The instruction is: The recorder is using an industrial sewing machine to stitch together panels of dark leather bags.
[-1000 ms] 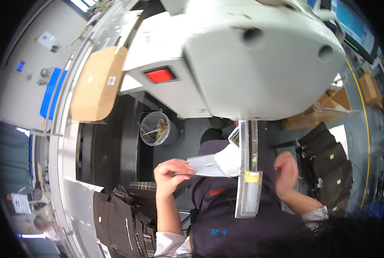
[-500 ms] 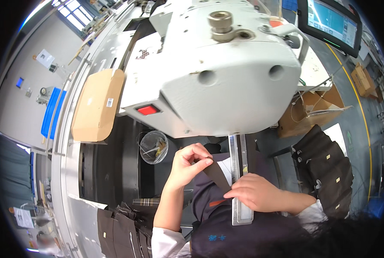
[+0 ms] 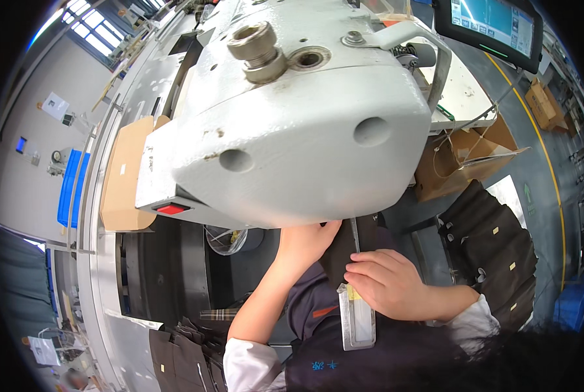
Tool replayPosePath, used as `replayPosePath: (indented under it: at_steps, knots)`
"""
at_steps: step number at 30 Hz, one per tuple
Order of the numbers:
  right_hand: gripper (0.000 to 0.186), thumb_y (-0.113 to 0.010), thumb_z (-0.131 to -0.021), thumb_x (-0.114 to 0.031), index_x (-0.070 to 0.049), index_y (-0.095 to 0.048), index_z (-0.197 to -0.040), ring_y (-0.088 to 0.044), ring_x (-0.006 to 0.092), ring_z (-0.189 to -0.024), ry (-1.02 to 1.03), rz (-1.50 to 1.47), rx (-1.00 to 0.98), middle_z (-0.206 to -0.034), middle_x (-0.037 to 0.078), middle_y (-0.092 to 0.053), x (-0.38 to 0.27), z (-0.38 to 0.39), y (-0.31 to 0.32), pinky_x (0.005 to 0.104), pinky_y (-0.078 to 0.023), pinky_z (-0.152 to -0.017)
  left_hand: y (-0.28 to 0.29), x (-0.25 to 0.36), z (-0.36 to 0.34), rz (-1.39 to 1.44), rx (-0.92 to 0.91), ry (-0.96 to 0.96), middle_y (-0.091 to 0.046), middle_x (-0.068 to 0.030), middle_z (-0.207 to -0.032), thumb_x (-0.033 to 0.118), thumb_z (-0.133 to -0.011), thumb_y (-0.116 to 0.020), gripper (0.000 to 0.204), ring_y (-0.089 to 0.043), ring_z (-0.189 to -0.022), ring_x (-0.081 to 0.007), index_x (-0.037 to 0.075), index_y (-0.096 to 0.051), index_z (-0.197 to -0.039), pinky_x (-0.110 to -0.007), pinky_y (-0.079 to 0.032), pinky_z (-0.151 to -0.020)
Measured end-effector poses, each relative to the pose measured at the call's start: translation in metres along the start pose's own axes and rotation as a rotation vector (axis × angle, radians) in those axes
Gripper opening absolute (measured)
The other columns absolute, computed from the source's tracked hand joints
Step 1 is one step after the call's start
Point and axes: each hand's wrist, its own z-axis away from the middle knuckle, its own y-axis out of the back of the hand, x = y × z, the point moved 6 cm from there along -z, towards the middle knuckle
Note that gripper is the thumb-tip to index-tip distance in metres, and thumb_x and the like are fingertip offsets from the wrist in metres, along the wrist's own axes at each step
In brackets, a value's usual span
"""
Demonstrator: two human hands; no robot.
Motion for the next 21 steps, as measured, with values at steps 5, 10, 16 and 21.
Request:
replayPosePath:
  at_steps: [5,10,16,21]
  knots:
    - [0.023,-0.067,-0.072,-0.009,-0.001,-0.063,-0.093,-0.059,0.0243,-0.105,-0.032,-0.045,-0.016,-0.099,0.008,-0.060,0.006,-0.003,-0.005,0.0362,-0.049,-0.087,-0.004,-0.001,-0.007,-0.105,0.038,-0.086,-0.067,-0.0107,-0.083,0.008,-0.078,-0.063,0.014,-0.063,-0.077,-0.0245,0.001,-0.067,-0.090,-0.035,-0.048,-0.071]
    - [0.024,-0.065,-0.073,-0.010,0.000,-0.062,-0.094,-0.058,0.0249,-0.106,0.018,-0.080,-0.071,-0.099,0.009,-0.058,0.006,-0.001,-0.013,0.0377,-0.047,-0.091,-0.008,-0.007,-0.005,-0.068,0.041,0.000,-0.067,-0.0103,-0.082,0.008,-0.078,-0.064,0.013,-0.063,-0.076,-0.0246,0.000,-0.066,-0.088,-0.035,-0.048,-0.070]
    - [0.020,-0.070,-0.073,-0.012,-0.001,-0.066,-0.090,-0.060,0.0229,-0.104,0.029,0.086,-0.109,-0.099,0.008,-0.061,-0.001,-0.006,-0.009,0.0410,-0.046,-0.091,-0.004,0.008,0.021,-0.173,0.237,-0.060,-0.065,-0.0099,-0.081,0.008,-0.076,-0.067,0.012,-0.061,-0.076,-0.0298,0.002,-0.066,-0.086,-0.039,-0.046,-0.069]
    - [0.030,-0.068,-0.078,-0.026,0.000,-0.063,-0.091,-0.056,0.0261,-0.106,0.038,0.064,-0.112,-0.101,0.009,-0.058,-0.002,-0.001,-0.008,0.0441,-0.041,-0.095,-0.008,0.014,0.037,-0.273,0.112,-0.262,-0.064,-0.0067,-0.091,0.005,-0.075,-0.067,0.021,-0.059,-0.085,-0.0265,0.009,-0.066,-0.096,-0.035,-0.042,-0.077]
